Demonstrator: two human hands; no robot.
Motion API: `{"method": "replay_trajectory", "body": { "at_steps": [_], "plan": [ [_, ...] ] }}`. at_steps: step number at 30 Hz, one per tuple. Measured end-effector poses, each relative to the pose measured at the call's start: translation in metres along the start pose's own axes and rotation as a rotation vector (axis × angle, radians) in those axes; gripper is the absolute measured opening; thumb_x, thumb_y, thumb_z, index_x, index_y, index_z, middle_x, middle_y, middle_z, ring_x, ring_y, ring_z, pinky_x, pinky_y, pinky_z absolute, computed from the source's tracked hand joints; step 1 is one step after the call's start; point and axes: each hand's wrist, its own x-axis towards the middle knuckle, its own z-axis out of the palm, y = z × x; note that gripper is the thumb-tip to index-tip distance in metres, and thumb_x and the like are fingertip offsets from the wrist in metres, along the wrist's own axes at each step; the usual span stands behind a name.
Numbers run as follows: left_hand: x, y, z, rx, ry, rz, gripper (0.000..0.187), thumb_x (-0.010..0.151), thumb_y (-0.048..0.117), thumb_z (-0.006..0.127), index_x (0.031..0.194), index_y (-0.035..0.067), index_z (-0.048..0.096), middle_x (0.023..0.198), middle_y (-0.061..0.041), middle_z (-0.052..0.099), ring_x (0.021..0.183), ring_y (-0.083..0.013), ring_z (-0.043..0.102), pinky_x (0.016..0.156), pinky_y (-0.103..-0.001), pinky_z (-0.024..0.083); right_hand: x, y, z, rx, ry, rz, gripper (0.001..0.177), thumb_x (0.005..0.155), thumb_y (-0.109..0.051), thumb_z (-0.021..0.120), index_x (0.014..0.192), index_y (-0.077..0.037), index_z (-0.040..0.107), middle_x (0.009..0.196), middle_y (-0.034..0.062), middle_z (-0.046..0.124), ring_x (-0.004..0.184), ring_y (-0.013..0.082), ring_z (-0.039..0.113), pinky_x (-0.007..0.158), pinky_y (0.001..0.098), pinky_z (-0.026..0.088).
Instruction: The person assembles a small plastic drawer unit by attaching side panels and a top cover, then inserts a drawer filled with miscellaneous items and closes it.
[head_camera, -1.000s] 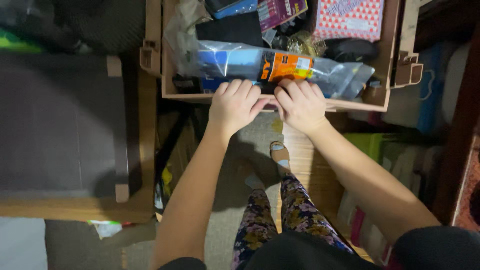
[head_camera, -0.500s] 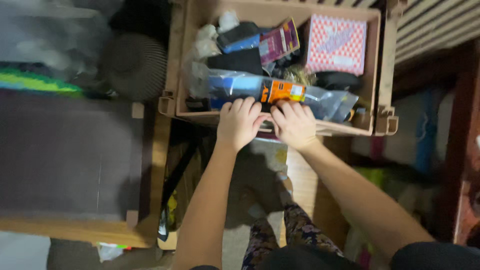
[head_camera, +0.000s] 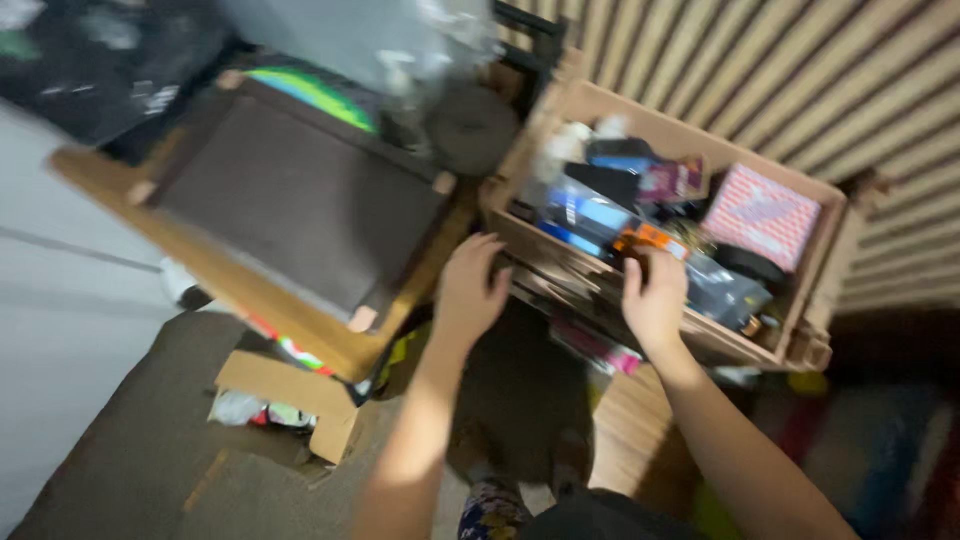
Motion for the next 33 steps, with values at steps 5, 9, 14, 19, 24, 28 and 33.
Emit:
{"method": "replay_trajectory", "body": {
  "at_steps": [5, 9, 14, 19, 24, 28, 33],
  "plan": [
    [-0.056, -0.062, -0.135, 0.209, 0.179, -0.255, 0.032, 0.091, 0.014, 0.071, 0.120, 0.002, 0.064, 0.123, -0.020, 0.067, 0.119, -0.0414, 0.060, 0.103, -0.048, 0.048, 0.033, -0.066, 0.035, 0.225, 0.002, -0.087, 0.016, 0.100, -0.008, 0.063, 0.114, 0.000, 0.064, 0.107, 0.0201, 0.065, 0.102, 0.0400, 0.061, 0.092, 0.0471, 0.049],
    [-0.072, -0.126, -0.221, 0.374, 0.218, -0.327, 0.030, 0.091, 0.016, 0.069, 0.119, 0.004, 0.064, 0.119, -0.019, 0.067, 0.116, -0.0406, 0.061, 0.101, -0.048, 0.049, 0.070, -0.150, 0.090, 0.298, -0.036, -0.278, 0.017, 0.098, -0.007, 0.064, 0.114, -0.001, 0.063, 0.110, 0.0209, 0.065, 0.106, 0.0412, 0.061, 0.095, 0.0476, 0.049],
    [-0.036, -0.243, -0.300, 0.439, 0.187, -0.412, 0.030, 0.094, 0.020, 0.069, 0.121, 0.007, 0.064, 0.122, -0.018, 0.066, 0.119, -0.0407, 0.059, 0.099, -0.049, 0.048, 0.129, -0.243, 0.197, 0.223, -0.209, -0.336, 0.019, 0.098, -0.010, 0.065, 0.115, -0.001, 0.064, 0.108, 0.0219, 0.066, 0.105, 0.0418, 0.061, 0.094, 0.0487, 0.050],
    [0.008, -0.374, -0.339, 0.528, 0.100, -0.483, 0.038, 0.095, 0.026, 0.069, 0.126, 0.005, 0.063, 0.131, -0.018, 0.062, 0.127, -0.0396, 0.054, 0.102, -0.052, 0.044, 0.178, -0.274, 0.312, 0.076, -0.317, -0.325, 0.034, 0.103, -0.024, 0.062, 0.127, 0.000, 0.062, 0.121, 0.0252, 0.065, 0.109, 0.0452, 0.061, 0.096, 0.0502, 0.051],
    [0.034, -0.490, -0.341, 0.546, 0.032, -0.471, 0.051, 0.096, 0.032, 0.068, 0.132, -0.002, 0.059, 0.137, -0.022, 0.058, 0.127, -0.0422, 0.053, 0.103, -0.052, 0.045, 0.192, -0.257, 0.385, -0.205, -0.537, -0.207, 0.052, 0.105, -0.041, 0.053, 0.139, -0.002, 0.056, 0.123, 0.0259, 0.066, 0.113, 0.0461, 0.063, 0.094, 0.0532, 0.050],
    [0.032, -0.531, -0.320, 0.533, -0.114, -0.605, 0.055, 0.099, 0.038, 0.065, 0.134, -0.003, 0.058, 0.131, -0.023, 0.061, 0.119, -0.0422, 0.056, 0.098, -0.052, 0.046, 0.187, -0.245, 0.404, -0.268, -0.655, -0.051, 0.055, 0.104, -0.046, 0.050, 0.141, -0.005, 0.053, 0.122, 0.0273, 0.065, 0.109, 0.0466, 0.064, 0.089, 0.0550, 0.052],
    [0.031, -0.538, -0.316, 0.510, -0.095, -0.594, 0.049, 0.103, 0.036, 0.060, 0.132, -0.003, 0.060, 0.127, -0.022, 0.065, 0.117, -0.0412, 0.059, 0.096, -0.049, 0.049, 0.183, -0.250, 0.407, -0.273, -0.588, -0.105, 0.046, 0.104, -0.041, 0.053, 0.127, -0.001, 0.056, 0.117, 0.0253, 0.067, 0.103, 0.0454, 0.067, 0.084, 0.0540, 0.054]
  ]
}}
